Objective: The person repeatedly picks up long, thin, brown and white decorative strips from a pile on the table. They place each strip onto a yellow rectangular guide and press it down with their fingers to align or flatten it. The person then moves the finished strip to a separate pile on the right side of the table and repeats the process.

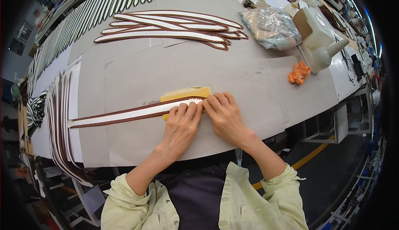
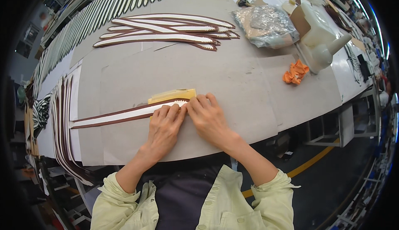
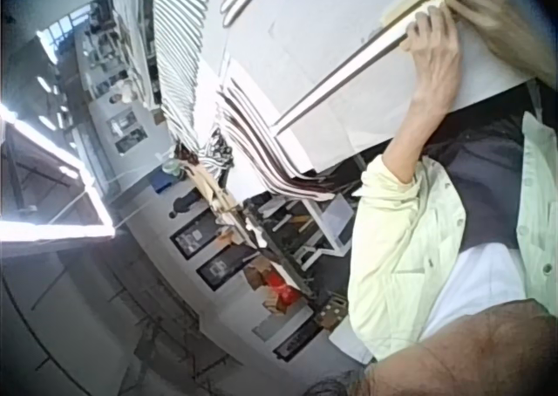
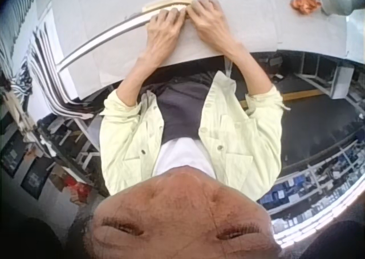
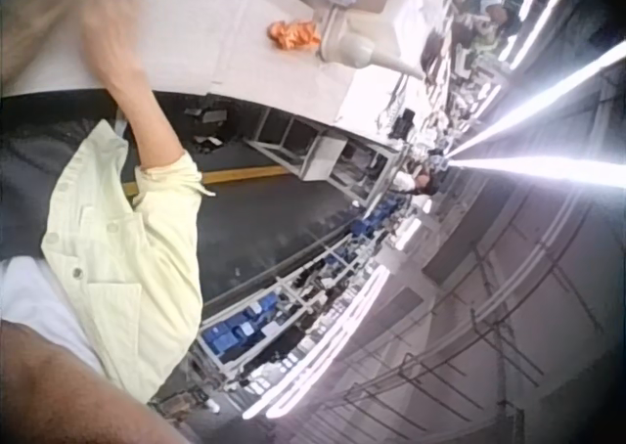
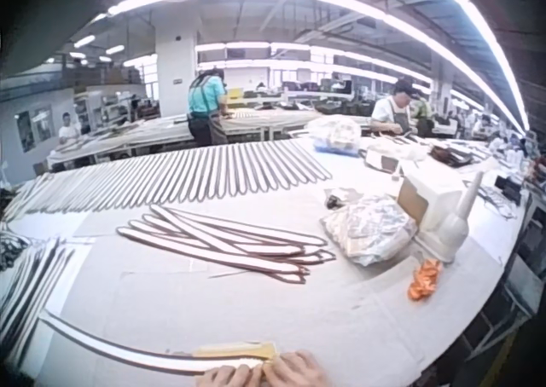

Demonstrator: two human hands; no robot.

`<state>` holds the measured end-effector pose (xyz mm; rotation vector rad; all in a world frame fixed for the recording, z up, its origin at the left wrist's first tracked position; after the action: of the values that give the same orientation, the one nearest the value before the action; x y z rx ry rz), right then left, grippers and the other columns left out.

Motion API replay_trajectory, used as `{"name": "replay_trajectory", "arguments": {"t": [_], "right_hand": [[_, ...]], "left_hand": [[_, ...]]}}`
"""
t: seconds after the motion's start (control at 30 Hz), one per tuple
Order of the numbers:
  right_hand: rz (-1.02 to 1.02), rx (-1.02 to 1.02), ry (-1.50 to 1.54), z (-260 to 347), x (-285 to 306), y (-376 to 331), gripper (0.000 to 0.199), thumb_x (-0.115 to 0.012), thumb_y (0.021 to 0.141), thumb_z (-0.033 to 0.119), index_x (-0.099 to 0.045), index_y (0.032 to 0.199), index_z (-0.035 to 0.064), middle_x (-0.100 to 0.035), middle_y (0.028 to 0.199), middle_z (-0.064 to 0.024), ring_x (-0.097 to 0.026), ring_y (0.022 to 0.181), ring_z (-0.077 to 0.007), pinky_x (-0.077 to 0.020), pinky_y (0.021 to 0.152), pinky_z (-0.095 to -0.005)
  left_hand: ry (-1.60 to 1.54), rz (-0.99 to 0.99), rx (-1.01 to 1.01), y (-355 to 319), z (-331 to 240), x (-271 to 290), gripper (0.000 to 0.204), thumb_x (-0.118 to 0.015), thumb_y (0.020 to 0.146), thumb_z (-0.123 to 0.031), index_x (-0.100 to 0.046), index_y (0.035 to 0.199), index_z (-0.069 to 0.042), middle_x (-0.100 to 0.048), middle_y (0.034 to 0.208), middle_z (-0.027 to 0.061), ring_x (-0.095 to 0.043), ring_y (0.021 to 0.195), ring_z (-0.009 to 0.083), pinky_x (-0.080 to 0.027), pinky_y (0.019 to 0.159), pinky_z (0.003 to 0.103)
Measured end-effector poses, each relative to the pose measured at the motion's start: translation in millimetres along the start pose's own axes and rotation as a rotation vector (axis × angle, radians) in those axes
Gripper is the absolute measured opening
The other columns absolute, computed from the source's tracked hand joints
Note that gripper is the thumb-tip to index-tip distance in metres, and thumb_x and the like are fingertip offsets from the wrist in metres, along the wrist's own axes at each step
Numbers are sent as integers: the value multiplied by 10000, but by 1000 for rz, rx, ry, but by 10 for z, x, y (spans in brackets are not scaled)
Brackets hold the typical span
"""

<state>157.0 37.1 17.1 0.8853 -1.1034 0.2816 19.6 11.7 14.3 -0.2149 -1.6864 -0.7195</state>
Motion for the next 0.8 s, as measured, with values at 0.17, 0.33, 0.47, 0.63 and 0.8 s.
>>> {"name": "replay_trajectory", "arguments": {"t": [0.17,0.33,0.47,0.63,0.8], "right_hand": [[-28,81,-90,56,-85,15,335,-635,767,47,-659,1060,-113,-621,1105,-184,-593,1042,-313,-469,974,-449],[-32,10,-44,37,-52,-39,372,-642,746,25,-659,1091,-114,-616,1143,-206,-594,1075,-343,-473,974,-456],[-28,24,22,321,-66,52,412,-633,757,6,-651,1148,-122,-621,1161,-218,-603,1123,-376,-479,983,-467],[-26,-50,19,424,-88,9,425,-629,787,-38,-645,1204,-119,-636,1194,-236,-616,1139,-419,-483,1006,-502],[7,-57,65,441,-112,-21,450,-649,785,-43,-639,1231,-102,-621,1237,-220,-594,1152,-413,-471,1007,-522]], "left_hand": [[-180,-82,60,-118,90,-1,491,-624,799,-6,-677,1285,36,-633,1210,131,-612,1120,300,-503,954,429],[-123,-156,65,-302,172,66,493,-625,790,-10,-682,1278,31,-646,1214,130,-618,1142,309,-498,977,439],[-136,-142,79,-286,176,77,494,-617,803,-36,-660,1290,40,-644,1204,135,-615,1120,314,-485,982,449],[-239,-136,76,-260,248,-7,441,-642,832,-81,-649,1263,14,-623,1133,134,-599,1106,316,-475,980,450],[-240,-237,203,-275,728,212,369,-769,826,-163,-663,1162,-53,-630,1104,113,-594,1107,317,-486,952,448]]}}
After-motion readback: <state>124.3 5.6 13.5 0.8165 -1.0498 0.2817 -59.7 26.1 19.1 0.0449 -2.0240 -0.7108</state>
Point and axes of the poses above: each hand's wrist, its own y-axis towards the middle knuckle, its own x-axis out of the back of the hand, z = x × y, the point moved 5 cm from there along y, towards the middle knuckle
